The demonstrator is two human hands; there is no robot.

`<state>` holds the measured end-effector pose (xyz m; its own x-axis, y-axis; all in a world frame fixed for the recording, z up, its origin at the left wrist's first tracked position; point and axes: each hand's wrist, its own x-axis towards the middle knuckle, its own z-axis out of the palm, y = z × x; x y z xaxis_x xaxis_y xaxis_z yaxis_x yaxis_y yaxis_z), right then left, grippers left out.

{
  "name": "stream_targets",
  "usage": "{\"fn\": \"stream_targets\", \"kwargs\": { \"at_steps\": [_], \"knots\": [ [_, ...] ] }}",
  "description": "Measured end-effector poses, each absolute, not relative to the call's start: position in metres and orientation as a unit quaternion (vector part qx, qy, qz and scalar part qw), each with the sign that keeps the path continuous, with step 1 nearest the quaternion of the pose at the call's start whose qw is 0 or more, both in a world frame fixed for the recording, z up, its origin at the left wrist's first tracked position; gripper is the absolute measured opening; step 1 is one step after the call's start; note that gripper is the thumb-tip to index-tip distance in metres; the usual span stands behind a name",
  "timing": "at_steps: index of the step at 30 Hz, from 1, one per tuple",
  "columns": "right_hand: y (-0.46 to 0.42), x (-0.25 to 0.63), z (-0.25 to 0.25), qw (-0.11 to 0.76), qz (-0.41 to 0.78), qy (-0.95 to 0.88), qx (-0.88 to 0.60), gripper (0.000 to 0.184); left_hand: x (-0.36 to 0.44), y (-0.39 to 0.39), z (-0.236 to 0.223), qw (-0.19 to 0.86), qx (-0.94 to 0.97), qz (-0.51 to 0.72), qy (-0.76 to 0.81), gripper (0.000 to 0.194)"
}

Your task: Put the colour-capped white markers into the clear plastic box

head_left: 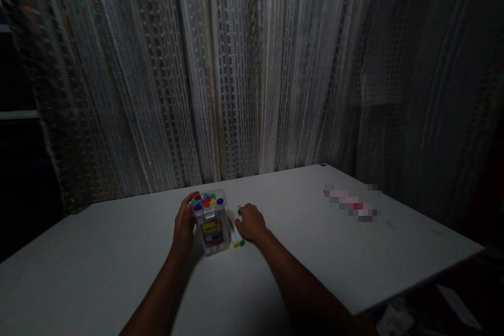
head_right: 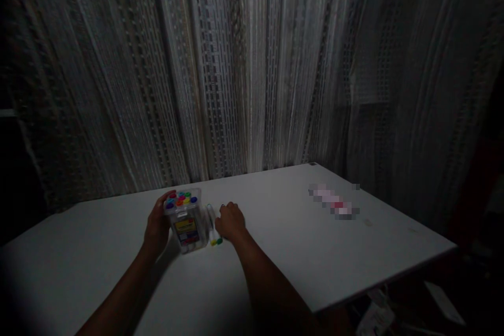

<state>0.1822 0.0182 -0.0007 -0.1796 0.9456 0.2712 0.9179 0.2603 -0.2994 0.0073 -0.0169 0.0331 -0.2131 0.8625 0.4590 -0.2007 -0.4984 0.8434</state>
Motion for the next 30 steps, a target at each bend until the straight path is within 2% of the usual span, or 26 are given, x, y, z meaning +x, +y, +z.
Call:
{"fn": "stream_targets", "kwargs": {
  "at_steps": [30],
  "knots": [
    [0.0217, 0.1823, -0.0052, 0.216, 0.029, -0.769, -0.601, 0.032, 0.0066, -0.0150, 0.0302, 0.381, 0.494, 0.711, 0.325, 0.053]
  ]
}}
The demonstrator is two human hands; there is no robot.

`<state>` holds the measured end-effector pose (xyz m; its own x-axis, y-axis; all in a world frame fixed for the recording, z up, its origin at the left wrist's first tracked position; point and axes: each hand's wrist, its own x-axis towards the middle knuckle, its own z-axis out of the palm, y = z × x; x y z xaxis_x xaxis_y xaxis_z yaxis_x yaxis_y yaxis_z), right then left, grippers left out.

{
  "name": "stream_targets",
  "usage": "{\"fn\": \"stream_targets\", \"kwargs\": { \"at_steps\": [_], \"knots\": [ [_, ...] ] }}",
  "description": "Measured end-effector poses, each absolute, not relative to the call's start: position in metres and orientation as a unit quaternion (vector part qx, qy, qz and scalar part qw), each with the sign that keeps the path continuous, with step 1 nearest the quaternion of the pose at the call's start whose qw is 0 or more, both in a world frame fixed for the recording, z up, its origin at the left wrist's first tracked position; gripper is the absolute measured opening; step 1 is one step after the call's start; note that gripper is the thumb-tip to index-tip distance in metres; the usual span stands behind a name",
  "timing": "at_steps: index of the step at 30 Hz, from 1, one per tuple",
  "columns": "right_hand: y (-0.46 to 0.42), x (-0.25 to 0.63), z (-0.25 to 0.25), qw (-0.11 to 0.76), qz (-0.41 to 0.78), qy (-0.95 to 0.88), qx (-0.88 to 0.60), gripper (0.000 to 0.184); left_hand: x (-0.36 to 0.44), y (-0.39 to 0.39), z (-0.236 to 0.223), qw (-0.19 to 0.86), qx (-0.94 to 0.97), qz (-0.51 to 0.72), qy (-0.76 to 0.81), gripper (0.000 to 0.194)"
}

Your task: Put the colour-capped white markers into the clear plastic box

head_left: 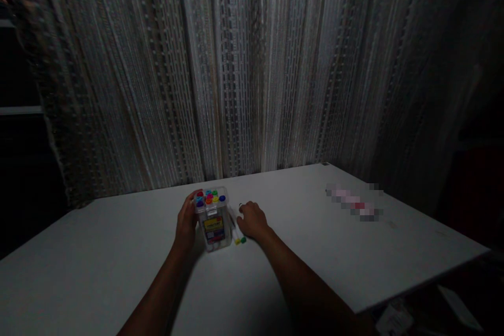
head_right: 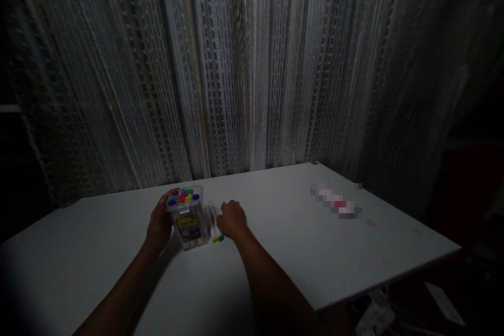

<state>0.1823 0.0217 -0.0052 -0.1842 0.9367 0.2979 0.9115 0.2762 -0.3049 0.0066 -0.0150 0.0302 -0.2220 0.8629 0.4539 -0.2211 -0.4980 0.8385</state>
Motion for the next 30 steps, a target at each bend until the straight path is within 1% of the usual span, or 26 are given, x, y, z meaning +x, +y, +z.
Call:
{"fn": "stream_targets", "kwargs": {
  "at_steps": [5, 20, 26, 30],
  "knots": [
    [0.0213, 0.1824, -0.0048, 0.217, 0.029, -0.769, -0.600, 0.032, 0.0052, -0.0131, 0.0284, 0.392, 0.491, 0.710, 0.319, 0.050],
    [0.0203, 0.1812, -0.0018, 0.203, 0.034, -0.764, -0.611, 0.031, 0.0057, -0.0101, 0.0287, 0.412, 0.474, 0.712, 0.315, 0.049],
    [0.0220, 0.1820, -0.0039, 0.208, 0.026, -0.770, -0.603, 0.032, 0.0033, -0.0092, 0.0268, 0.401, 0.490, 0.706, 0.318, 0.046],
    [0.0215, 0.1819, -0.0029, 0.202, 0.032, -0.769, -0.605, 0.033, 0.0043, -0.0098, 0.0284, 0.400, 0.489, 0.704, 0.323, 0.049]
  ]
}}
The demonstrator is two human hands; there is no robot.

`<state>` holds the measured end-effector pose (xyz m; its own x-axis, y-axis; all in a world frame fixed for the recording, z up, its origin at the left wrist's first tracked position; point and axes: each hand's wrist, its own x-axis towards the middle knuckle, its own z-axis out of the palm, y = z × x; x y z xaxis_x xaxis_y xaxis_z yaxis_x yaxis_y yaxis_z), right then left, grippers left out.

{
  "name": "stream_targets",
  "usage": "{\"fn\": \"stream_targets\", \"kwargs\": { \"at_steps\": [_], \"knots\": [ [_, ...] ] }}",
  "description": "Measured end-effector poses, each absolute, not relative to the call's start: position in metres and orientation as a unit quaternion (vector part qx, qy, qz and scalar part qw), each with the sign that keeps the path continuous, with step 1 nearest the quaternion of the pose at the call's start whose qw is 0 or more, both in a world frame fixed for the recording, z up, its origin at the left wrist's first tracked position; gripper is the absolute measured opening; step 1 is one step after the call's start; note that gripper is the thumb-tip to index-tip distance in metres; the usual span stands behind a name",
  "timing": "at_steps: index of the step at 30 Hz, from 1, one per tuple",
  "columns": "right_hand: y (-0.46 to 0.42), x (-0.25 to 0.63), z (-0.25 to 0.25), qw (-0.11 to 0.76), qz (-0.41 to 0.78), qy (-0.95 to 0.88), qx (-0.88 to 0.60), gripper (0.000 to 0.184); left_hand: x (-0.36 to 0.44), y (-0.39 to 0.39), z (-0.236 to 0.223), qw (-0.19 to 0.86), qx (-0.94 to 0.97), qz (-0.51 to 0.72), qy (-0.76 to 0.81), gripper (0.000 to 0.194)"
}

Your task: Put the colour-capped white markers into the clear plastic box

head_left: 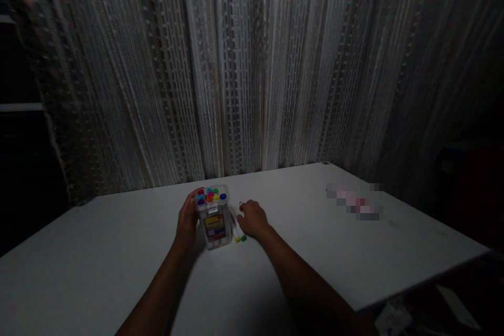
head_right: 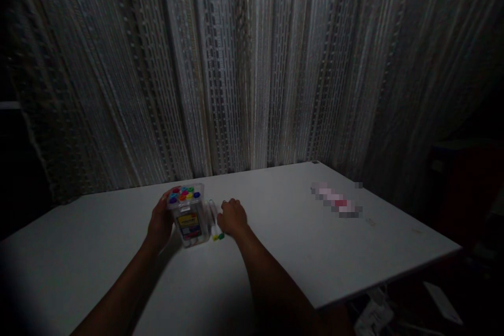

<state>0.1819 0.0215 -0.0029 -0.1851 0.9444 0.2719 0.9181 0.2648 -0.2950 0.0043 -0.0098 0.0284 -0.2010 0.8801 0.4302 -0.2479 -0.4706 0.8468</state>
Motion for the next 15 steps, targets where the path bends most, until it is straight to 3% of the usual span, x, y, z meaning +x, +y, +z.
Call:
{"fn": "stream_targets", "kwargs": {
  "at_steps": [15],
  "knots": [
    [0.0203, 0.1813, -0.0013, 0.198, 0.030, -0.767, -0.609, 0.032, 0.0051, -0.0132, 0.0321, 0.400, 0.503, 0.699, 0.315, 0.048]
  ]
}}
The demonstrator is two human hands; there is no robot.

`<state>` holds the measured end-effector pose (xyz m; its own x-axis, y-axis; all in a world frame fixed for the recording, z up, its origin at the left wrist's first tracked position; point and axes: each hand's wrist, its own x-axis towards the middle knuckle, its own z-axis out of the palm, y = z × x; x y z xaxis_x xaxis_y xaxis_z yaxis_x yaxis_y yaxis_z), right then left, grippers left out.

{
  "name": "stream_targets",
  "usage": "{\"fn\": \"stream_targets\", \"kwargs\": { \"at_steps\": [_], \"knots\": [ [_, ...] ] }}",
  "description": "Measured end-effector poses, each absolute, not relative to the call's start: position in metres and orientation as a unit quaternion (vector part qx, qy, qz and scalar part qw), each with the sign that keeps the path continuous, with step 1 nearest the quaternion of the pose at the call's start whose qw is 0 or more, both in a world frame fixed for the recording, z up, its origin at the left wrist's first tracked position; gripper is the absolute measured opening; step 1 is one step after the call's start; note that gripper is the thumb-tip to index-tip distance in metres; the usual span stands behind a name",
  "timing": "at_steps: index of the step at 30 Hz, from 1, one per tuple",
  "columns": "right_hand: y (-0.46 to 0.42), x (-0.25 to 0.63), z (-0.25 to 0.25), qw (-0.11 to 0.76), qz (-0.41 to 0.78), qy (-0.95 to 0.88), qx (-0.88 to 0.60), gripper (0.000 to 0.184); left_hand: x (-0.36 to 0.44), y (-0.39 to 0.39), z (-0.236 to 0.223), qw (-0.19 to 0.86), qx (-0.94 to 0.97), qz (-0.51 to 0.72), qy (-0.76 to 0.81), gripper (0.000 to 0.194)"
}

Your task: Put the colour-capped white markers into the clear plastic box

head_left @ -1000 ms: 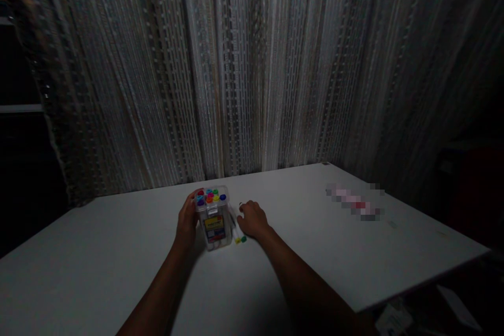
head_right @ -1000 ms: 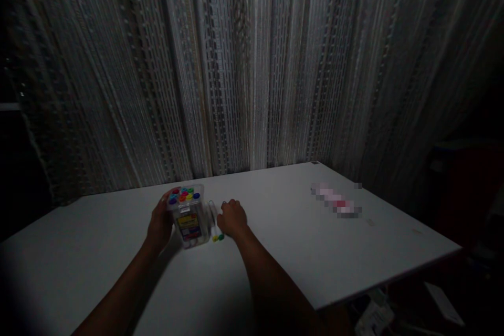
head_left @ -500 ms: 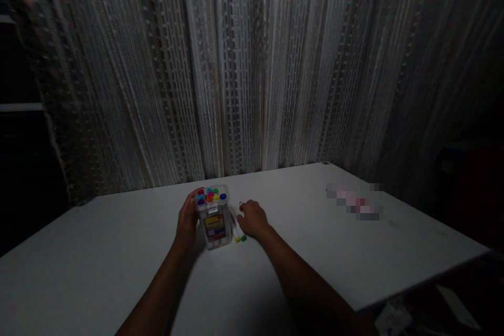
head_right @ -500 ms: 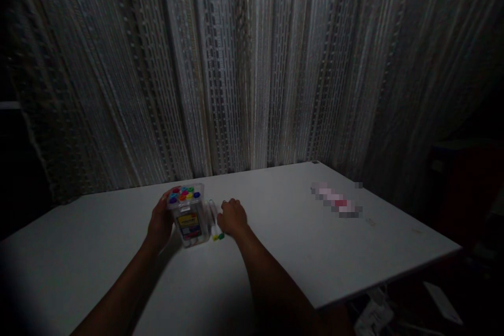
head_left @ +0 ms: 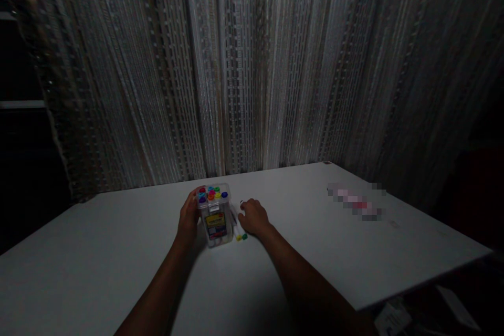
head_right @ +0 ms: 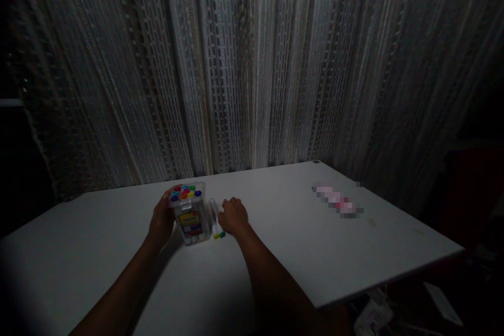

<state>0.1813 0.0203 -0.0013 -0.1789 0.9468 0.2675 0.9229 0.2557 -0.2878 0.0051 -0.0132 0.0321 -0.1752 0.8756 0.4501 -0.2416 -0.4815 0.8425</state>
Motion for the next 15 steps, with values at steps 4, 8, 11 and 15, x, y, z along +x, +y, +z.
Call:
{"fn": "stream_targets", "kwargs": {
  "at_steps": [4, 8, 11, 15],
  "knots": [
    [0.0208, 0.1819, -0.0034, 0.206, 0.024, -0.768, -0.606, 0.032, 0.0050, -0.0129, 0.0319, 0.396, 0.500, 0.700, 0.321, 0.048],
    [0.0208, 0.1819, -0.0027, 0.196, 0.022, -0.770, -0.607, 0.032, 0.0038, -0.0099, 0.0301, 0.411, 0.485, 0.700, 0.326, 0.048],
    [0.0203, 0.1817, -0.0014, 0.193, 0.021, -0.770, -0.608, 0.032, 0.0035, -0.0087, 0.0296, 0.418, 0.482, 0.698, 0.325, 0.048],
    [0.0202, 0.1817, -0.0006, 0.190, 0.029, -0.769, -0.609, 0.031, 0.0043, -0.0098, 0.0305, 0.417, 0.484, 0.698, 0.323, 0.048]
  ]
}}
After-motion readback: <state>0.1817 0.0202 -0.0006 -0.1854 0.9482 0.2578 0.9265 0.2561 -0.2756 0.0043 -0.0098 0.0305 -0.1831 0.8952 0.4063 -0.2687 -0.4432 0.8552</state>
